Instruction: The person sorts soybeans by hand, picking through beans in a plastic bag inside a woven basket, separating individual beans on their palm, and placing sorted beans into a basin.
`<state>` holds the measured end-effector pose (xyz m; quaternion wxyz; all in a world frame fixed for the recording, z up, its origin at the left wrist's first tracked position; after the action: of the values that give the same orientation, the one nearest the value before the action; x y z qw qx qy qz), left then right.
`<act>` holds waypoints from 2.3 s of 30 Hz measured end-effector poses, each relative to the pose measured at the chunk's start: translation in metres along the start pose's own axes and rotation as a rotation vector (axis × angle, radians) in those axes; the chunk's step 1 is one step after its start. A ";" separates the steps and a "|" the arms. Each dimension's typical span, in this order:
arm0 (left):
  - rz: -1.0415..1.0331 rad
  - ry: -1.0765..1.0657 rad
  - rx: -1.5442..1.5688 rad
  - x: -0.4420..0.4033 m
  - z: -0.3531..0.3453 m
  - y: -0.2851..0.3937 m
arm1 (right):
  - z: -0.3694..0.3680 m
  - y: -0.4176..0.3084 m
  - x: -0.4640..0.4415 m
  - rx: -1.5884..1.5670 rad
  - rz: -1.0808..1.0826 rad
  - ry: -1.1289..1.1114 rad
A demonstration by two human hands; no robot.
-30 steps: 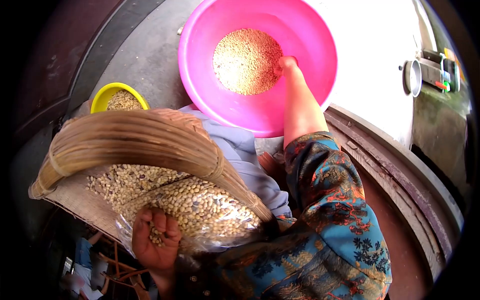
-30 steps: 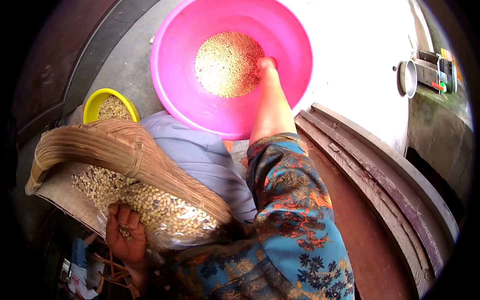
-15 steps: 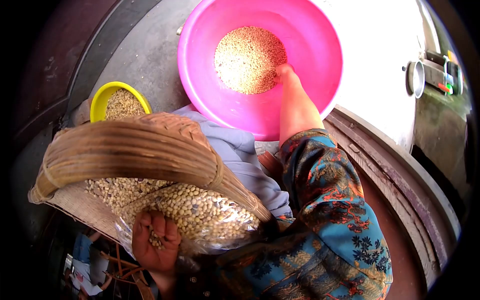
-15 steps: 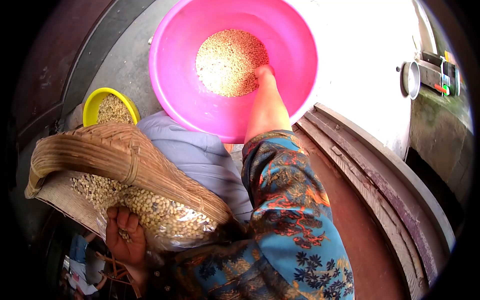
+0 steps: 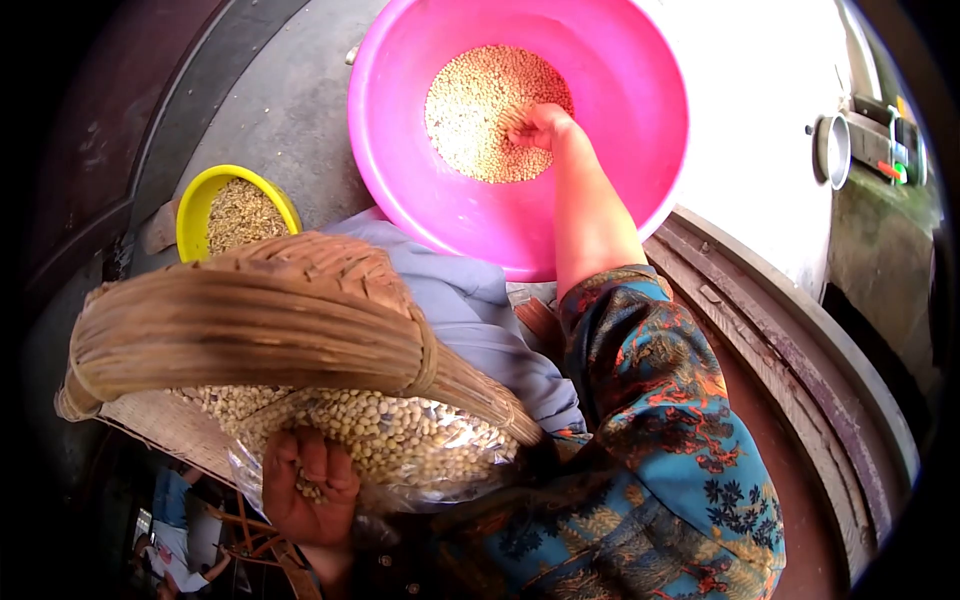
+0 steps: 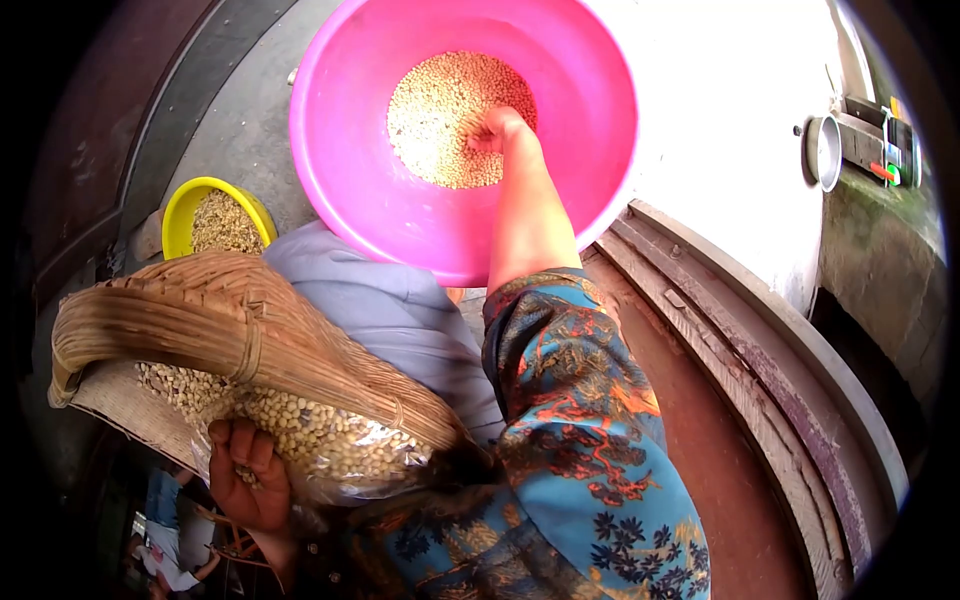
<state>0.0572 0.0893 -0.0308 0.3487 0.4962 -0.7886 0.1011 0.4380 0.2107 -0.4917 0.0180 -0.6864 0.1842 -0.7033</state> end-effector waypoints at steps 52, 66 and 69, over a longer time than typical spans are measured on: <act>-0.046 0.104 0.016 0.004 0.009 0.001 | -0.091 -0.025 0.029 1.369 0.519 0.204; -0.057 0.100 0.048 0.005 0.009 0.002 | -0.152 0.030 0.008 1.617 0.512 -0.216; -0.057 0.109 0.049 0.006 0.010 0.001 | -0.153 0.031 0.006 1.576 0.553 -0.228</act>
<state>0.0500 0.0809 -0.0337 0.3817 0.5204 -0.7514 0.1374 0.2816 0.2164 -0.4934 0.6819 -0.4699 -0.2019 -0.5228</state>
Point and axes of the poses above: each hand's wrist, its own x-axis away from the middle knuckle, its own z-axis out of the back of the hand, y = z × x, the point moved 7 cm from there along -x, towards the middle knuckle, and after that the axes turned 9 degrees about x, right-handed, at the moved point
